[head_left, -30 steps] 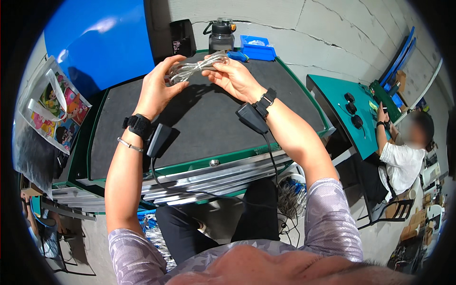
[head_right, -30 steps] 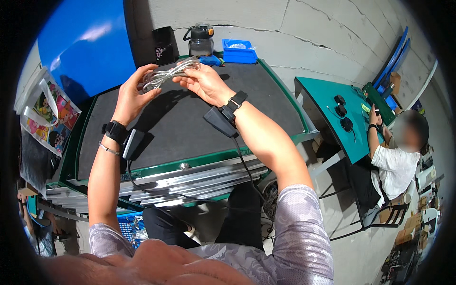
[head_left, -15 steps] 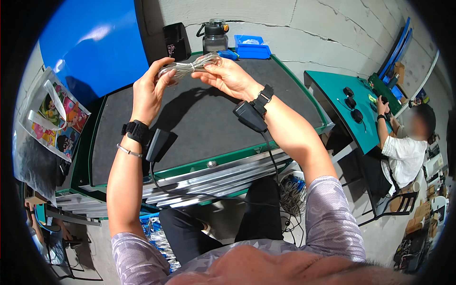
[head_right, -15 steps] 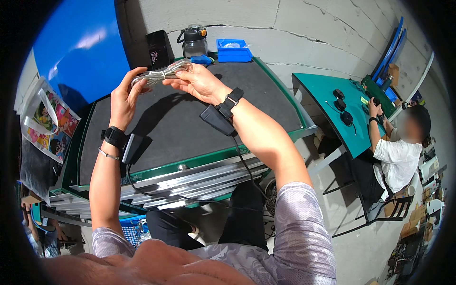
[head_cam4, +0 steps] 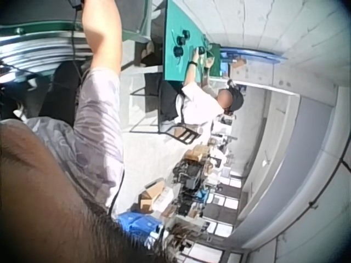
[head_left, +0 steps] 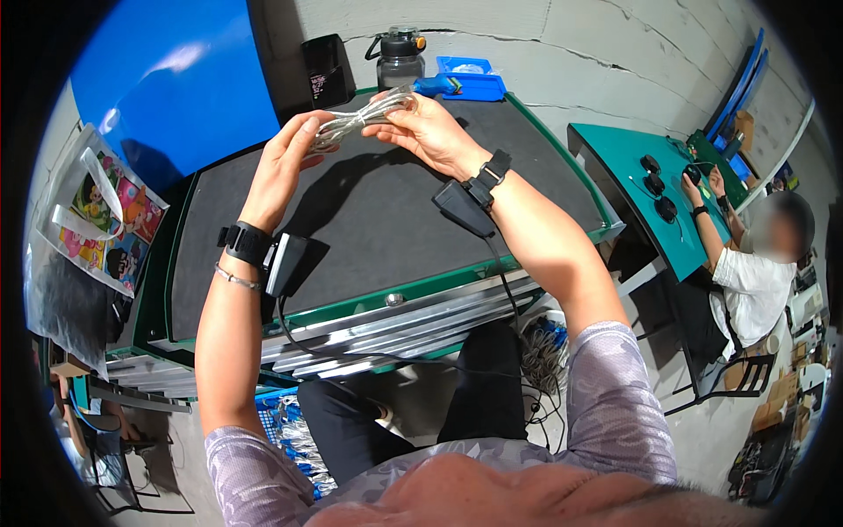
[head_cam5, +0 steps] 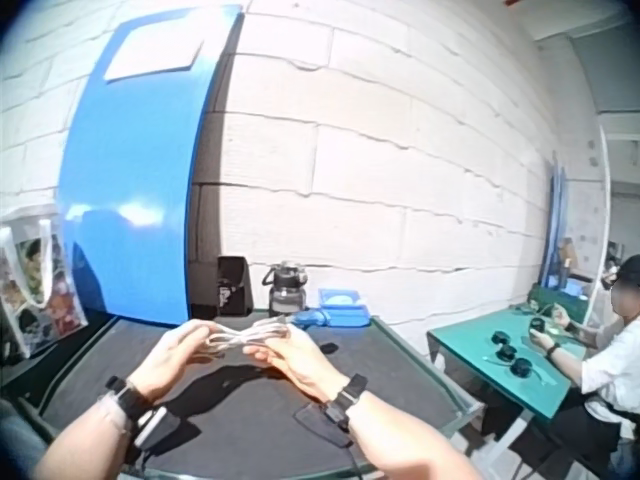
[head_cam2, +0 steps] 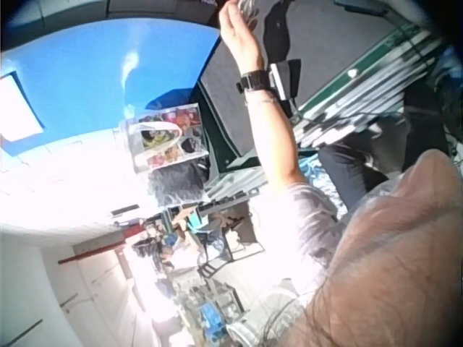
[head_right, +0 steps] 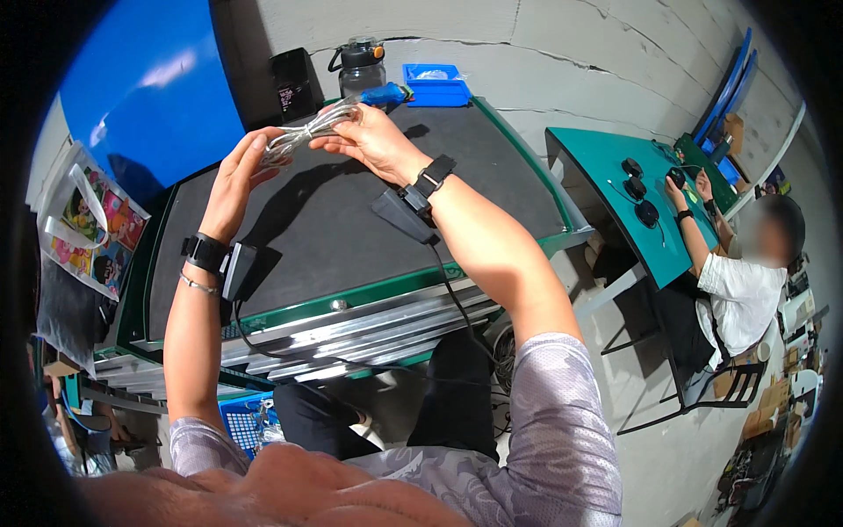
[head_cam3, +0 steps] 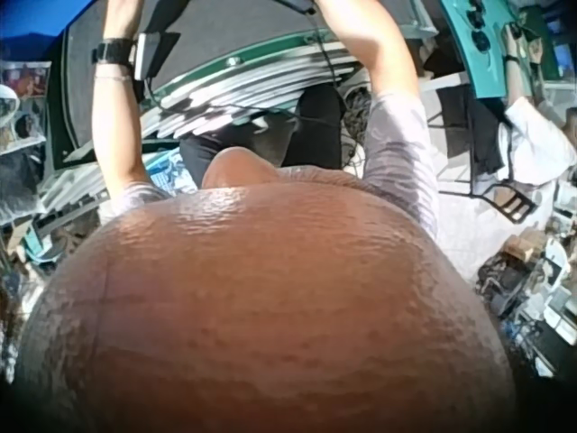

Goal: Sorting and inspecting cables and a specialized blue hand tool on a workshop tool chest.

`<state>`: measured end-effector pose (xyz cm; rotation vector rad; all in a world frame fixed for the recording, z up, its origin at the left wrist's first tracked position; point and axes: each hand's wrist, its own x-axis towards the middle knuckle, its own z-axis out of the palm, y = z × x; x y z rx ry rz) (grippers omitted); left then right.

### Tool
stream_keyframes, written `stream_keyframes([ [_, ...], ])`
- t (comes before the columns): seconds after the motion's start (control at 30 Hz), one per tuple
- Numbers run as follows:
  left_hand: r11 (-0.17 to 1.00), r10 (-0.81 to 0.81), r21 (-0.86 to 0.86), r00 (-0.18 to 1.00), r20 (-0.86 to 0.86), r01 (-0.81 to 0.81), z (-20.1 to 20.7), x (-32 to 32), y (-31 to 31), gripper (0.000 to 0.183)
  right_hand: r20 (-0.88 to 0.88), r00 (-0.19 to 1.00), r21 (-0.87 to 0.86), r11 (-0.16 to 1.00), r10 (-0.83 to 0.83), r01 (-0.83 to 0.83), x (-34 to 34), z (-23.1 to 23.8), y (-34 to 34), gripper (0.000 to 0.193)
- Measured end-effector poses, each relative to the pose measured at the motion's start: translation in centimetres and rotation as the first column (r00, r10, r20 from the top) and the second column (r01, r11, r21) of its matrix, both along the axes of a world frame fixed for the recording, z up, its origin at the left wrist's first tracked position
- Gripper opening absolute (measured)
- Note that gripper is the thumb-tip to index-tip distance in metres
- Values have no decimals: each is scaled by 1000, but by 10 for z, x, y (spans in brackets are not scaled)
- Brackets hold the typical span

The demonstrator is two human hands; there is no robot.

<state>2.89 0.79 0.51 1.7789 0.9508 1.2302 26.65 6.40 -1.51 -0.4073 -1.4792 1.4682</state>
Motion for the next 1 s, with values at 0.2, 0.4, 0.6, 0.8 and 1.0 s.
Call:
stream_keyframes([
  [0.2, 981, 36, 192, 978, -205, 4, -4, 1, 6, 40, -11, 998, -121, 991, -65, 63, 1, 6, -3, 26],
  [0.4, 876, 355, 448, 866, -351, -177, 4, 1, 0, 39, 28, 1000, -138, 990, 6, -2, -3, 2, -3, 26],
  [0.6, 791, 377, 585, 897, -232, -181, 6, 4, 0, 27, 20, 996, -97, 992, 87, -84, 0, 4, 1, 28],
  [0.8, 779, 305, 618, 923, -235, -100, 3, 0, 0, 20, 11, 988, -65, 986, 154, -153, 1, 0, 4, 28],
  [1.0, 897, 274, 428, 902, -334, -113, 7, -1, -4, 20, -13, 990, -69, 987, 142, -142, -2, -5, 8, 26],
])
